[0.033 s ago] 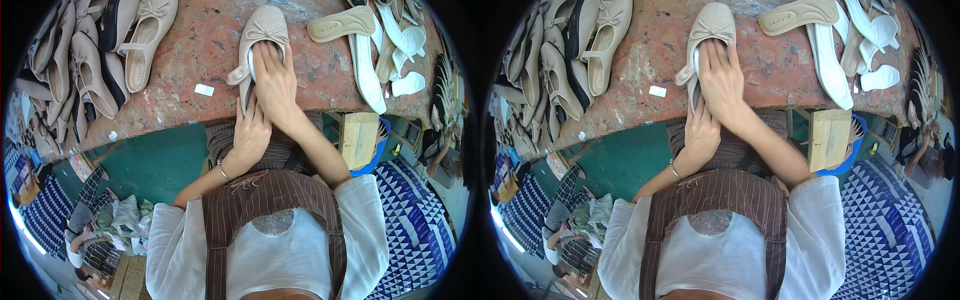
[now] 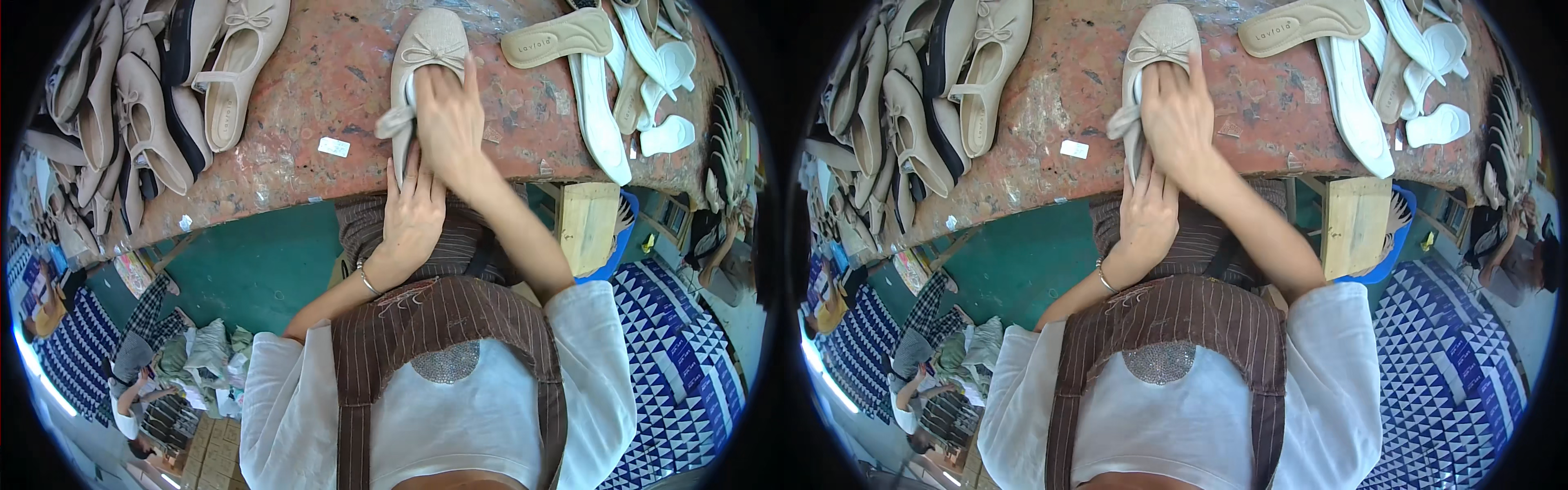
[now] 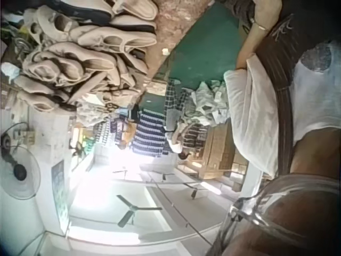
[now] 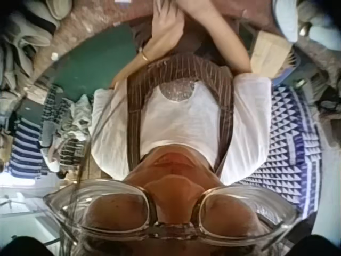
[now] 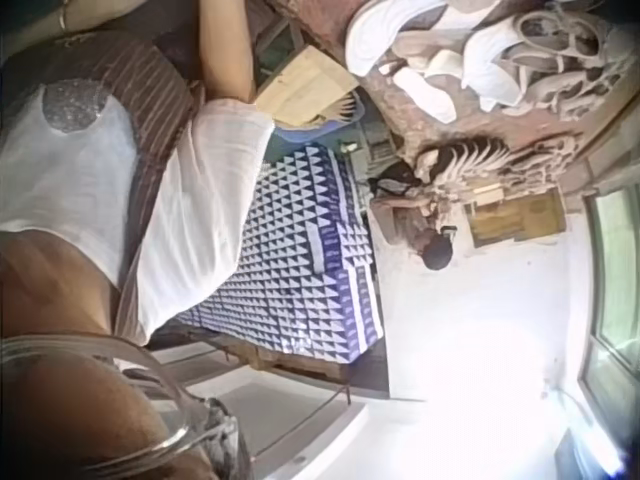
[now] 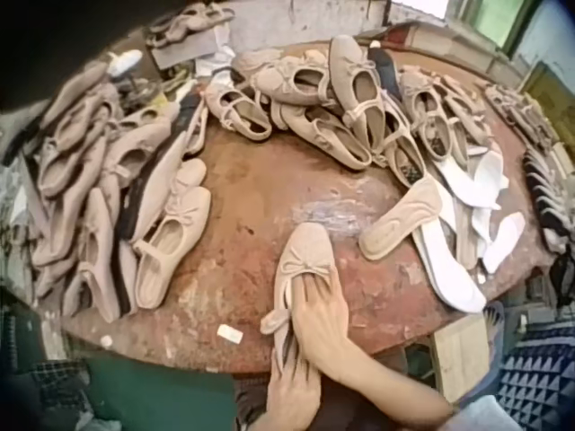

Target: The person inserts insoles into shoes and places paper supports inside the shoes by hand.

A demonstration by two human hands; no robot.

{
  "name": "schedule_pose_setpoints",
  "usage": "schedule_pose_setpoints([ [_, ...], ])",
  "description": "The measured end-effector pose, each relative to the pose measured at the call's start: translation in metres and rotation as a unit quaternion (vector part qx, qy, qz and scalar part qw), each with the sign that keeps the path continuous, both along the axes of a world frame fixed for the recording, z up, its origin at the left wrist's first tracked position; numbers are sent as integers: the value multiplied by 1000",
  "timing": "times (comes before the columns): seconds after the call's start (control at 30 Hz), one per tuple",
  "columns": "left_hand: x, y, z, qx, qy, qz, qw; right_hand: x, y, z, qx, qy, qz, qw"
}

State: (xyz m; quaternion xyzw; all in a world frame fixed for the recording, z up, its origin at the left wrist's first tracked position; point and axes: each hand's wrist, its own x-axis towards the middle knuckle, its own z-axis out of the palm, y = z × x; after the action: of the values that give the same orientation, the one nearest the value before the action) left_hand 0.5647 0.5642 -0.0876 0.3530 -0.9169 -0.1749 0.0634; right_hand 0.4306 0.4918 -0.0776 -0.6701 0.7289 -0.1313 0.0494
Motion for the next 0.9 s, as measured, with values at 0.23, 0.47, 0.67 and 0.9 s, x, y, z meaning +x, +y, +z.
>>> schedule_pose_setpoints([
  [0.23, -8, 5, -2, 56, 88, 40, 994, 14, 33, 14, -52, 47, 29, 997],
  [0.47, -10, 2, -10, -8, 14, 35, 999, -2, -5, 14, 20, -41, -9, 999],
  [0.67, -9, 2, -2, 13, 3, 27, 1000, 4, 1, 17, -30, -23, 7, 999],
  [0.9, -9, 3, -11, -8, 14, 58, 998, 2, -19, -2, -22, 105, 7, 994],
])
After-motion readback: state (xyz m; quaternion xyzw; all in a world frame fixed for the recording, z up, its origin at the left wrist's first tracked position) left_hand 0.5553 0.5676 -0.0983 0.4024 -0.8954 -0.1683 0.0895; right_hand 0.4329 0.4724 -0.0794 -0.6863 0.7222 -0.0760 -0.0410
